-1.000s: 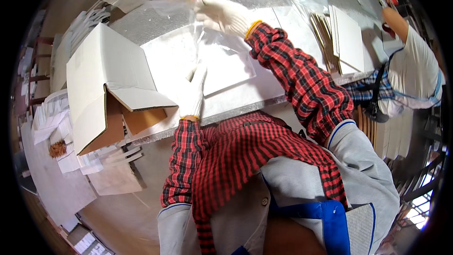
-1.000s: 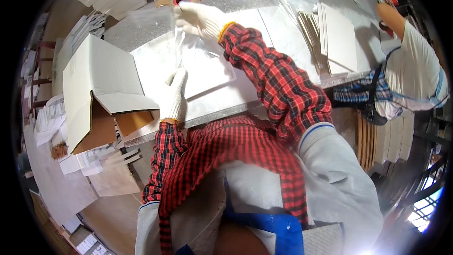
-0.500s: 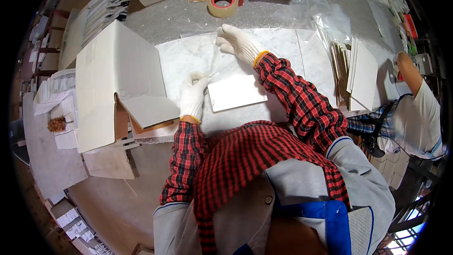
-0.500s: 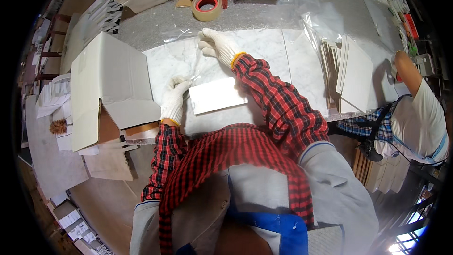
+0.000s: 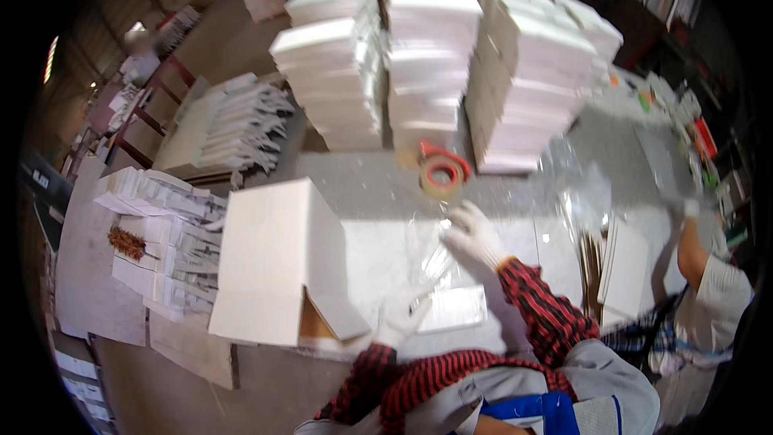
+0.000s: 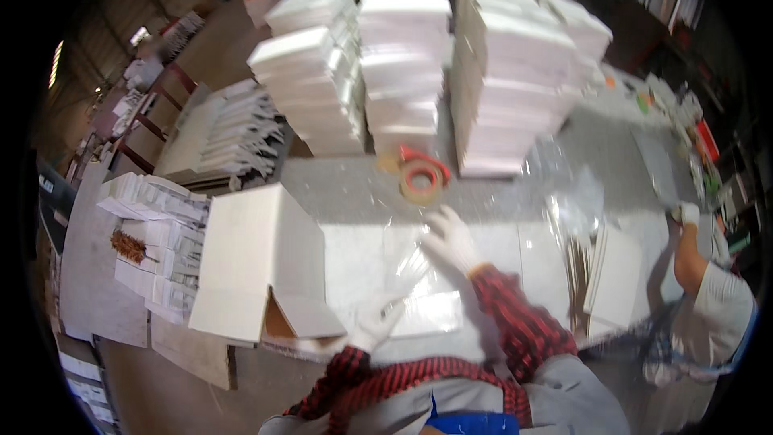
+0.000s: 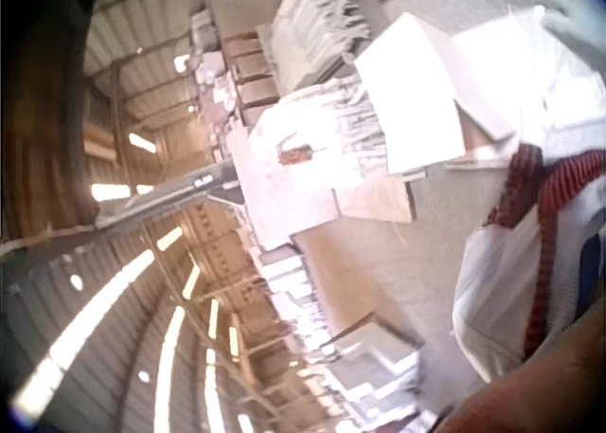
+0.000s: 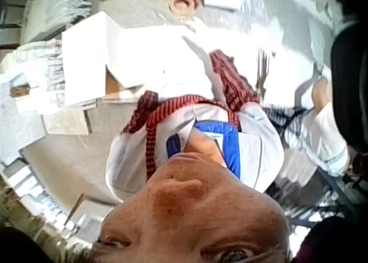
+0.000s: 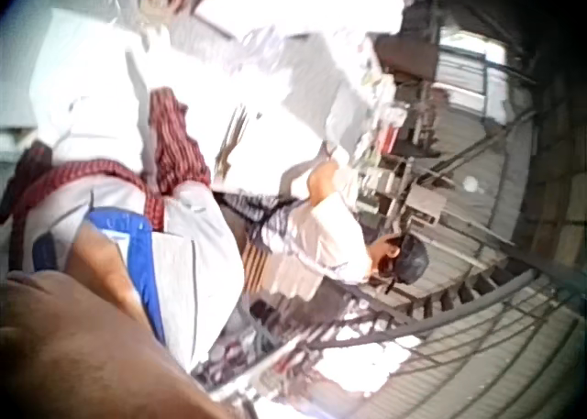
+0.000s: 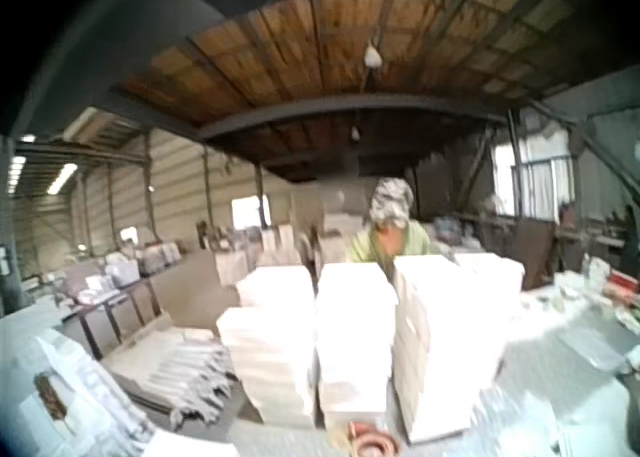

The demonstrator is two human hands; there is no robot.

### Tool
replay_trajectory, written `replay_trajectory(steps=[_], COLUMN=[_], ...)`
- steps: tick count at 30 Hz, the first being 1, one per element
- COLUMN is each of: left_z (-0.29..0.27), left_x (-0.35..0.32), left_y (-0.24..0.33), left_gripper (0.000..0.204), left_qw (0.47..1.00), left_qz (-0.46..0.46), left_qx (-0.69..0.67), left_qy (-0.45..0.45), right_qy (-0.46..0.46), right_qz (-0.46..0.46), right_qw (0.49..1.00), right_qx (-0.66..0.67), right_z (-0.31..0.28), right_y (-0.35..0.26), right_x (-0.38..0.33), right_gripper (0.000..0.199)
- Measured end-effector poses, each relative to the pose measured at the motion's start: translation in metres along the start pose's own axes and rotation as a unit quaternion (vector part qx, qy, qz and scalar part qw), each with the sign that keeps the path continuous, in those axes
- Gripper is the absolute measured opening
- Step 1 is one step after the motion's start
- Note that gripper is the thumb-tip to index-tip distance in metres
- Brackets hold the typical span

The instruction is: The person repeatedly picks up white rectangular blocks, wraps them in clear plastic bags, and places them into a cardboard box. The process is repeated continuously with new items from a nearby stack.

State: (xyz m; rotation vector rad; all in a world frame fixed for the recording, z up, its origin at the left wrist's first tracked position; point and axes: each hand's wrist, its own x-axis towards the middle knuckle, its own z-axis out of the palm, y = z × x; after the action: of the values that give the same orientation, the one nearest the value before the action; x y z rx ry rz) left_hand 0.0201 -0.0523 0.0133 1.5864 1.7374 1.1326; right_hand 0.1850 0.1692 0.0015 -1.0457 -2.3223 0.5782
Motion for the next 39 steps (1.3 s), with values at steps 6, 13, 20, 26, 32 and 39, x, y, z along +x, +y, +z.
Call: replay_trajectory(steps=[6, 13, 20, 26, 32, 39], left_z=[-0.01, -0.008, -0.007, -0.018, 0.009, 0.005], left_x=[-0.006, 0.007, -0.004, 0.003, -0.017, -0.003], left_y=[-0.003, -0.01, -0.012, 0.006, -0.036, -0.025], left_gripper=[0.018, 0.02, 0.02, 0.018, 0.034, 0.05], left_qw=[0.997, 0.997, 0.999, 0.995, 0.985, 0.984], left_qz=[0.063, 0.073, 0.041, 0.074, 0.016, -0.133], left_qx=[0.019, 0.028, 0.023, 0.011, 0.171, -0.11], left_qy=[0.049, 0.012, 0.022, 0.061, -0.002, -0.045], right_qy=[0.032, 0.001, -0.021, 0.181, 0.005, -0.22], right_qz=[-0.309, -0.337, -0.318, -0.352, -0.35, -0.178], right_qw=[0.949, 0.919, 0.92, 0.887, 0.937, 0.959], right_qx=[0.044, -0.205, -0.227, -0.238, 0.015, 0.012], right_z=[-0.112, -0.081, -0.055, -0.082, -0.108, -0.089], right_y=[-0.174, -0.221, -0.227, -0.237, -0.166, -0.092], right_x=[0.175, 0.422, 0.428, 0.372, 0.163, -0.108], right_gripper=[0.048, 0.072, 0.072, 0.071, 0.083, 0.079])
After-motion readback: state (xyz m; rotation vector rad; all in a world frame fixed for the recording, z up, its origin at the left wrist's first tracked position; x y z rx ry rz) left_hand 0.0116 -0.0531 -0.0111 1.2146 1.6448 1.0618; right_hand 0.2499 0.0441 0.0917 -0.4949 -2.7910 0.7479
